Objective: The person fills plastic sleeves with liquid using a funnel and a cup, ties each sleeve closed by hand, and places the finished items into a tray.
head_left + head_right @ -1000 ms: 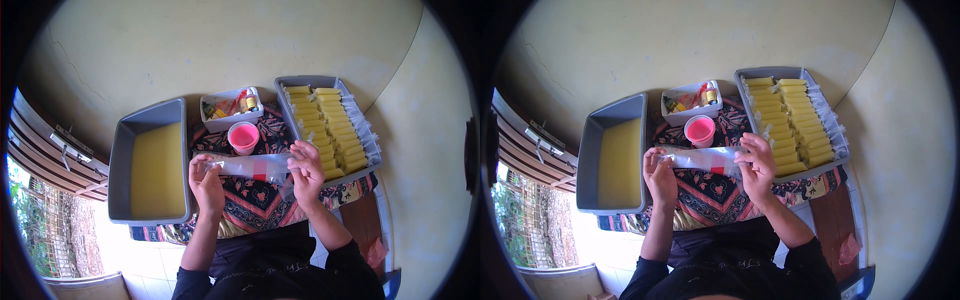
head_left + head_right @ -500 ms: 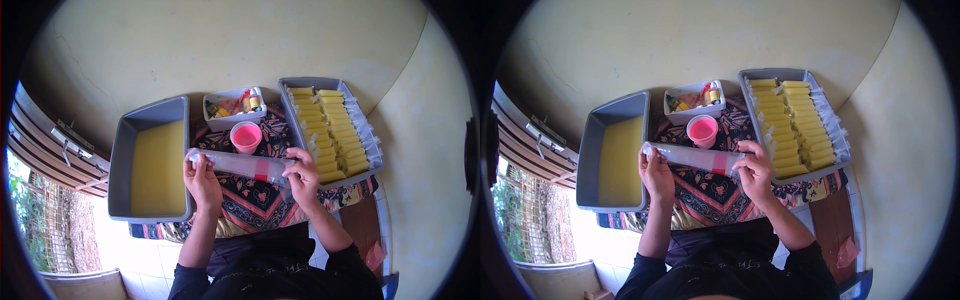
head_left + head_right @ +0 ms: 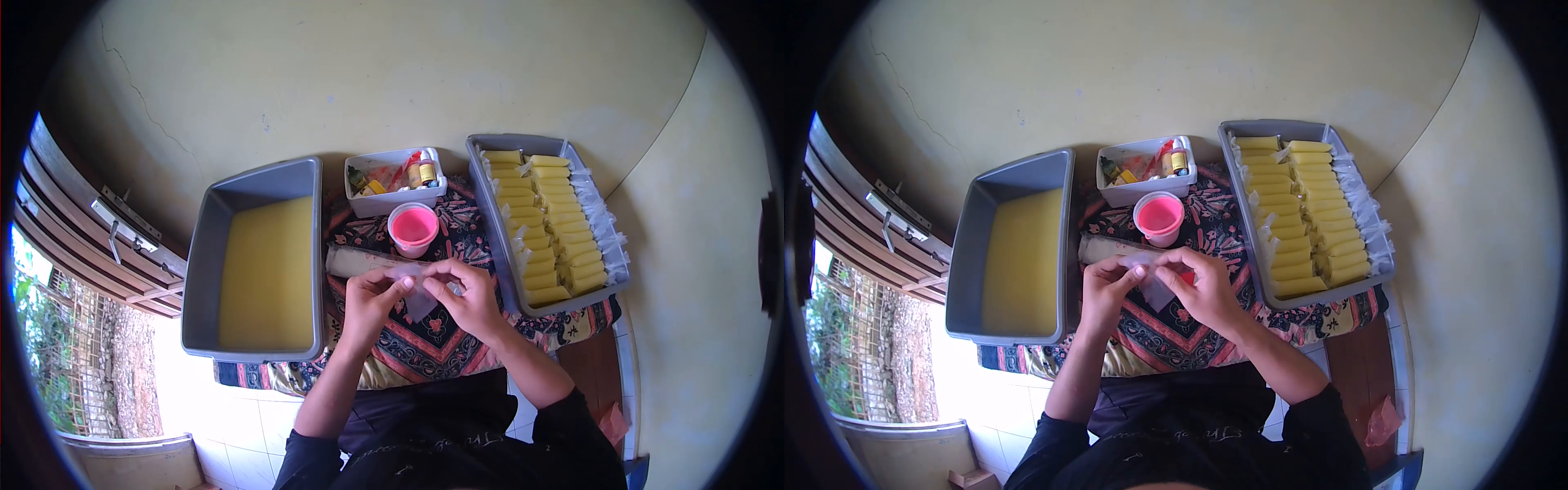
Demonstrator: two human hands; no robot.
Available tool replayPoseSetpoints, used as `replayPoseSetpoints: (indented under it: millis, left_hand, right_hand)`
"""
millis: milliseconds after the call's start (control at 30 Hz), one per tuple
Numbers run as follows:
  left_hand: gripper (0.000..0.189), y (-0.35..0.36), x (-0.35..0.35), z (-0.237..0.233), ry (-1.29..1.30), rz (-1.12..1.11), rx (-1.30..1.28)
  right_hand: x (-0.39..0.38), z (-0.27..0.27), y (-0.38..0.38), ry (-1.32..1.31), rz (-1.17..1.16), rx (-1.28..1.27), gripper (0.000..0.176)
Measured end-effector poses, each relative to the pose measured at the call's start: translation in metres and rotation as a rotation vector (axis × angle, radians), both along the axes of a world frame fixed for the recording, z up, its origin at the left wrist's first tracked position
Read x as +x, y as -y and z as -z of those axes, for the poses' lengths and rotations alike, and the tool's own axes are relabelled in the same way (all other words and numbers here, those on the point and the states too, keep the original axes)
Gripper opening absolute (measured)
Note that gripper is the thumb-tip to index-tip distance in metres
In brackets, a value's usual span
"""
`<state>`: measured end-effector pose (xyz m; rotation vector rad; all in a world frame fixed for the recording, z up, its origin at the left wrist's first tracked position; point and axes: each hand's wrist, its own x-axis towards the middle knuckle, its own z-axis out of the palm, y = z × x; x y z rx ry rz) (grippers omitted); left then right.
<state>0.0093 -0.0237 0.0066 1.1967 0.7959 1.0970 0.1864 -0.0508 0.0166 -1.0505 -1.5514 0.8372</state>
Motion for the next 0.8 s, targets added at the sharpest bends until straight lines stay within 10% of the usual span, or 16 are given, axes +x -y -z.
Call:
replayPoseSetpoints:
  millis: [267,500,800]
  left_hand:
    - [0.017,-0.003,-0.006,0.017,0.039,-0.196,-0.028]
    - [0.016,-0.004,-0.008,0.015,0.004,-0.255,-0.078]
    - [0.009,-0.003,-0.013,0.016,0.033,-0.26,-0.055]
  right_hand:
    - [-0.007,0.024,-0.018,-0.304,-0.067,-0.094,0.011]
    - [0.0,0.015,-0.058,0.433,0.223,0.312,0.022]
    - [-0.001,0.029,-0.067,0.383,0.199,0.322,0.01]
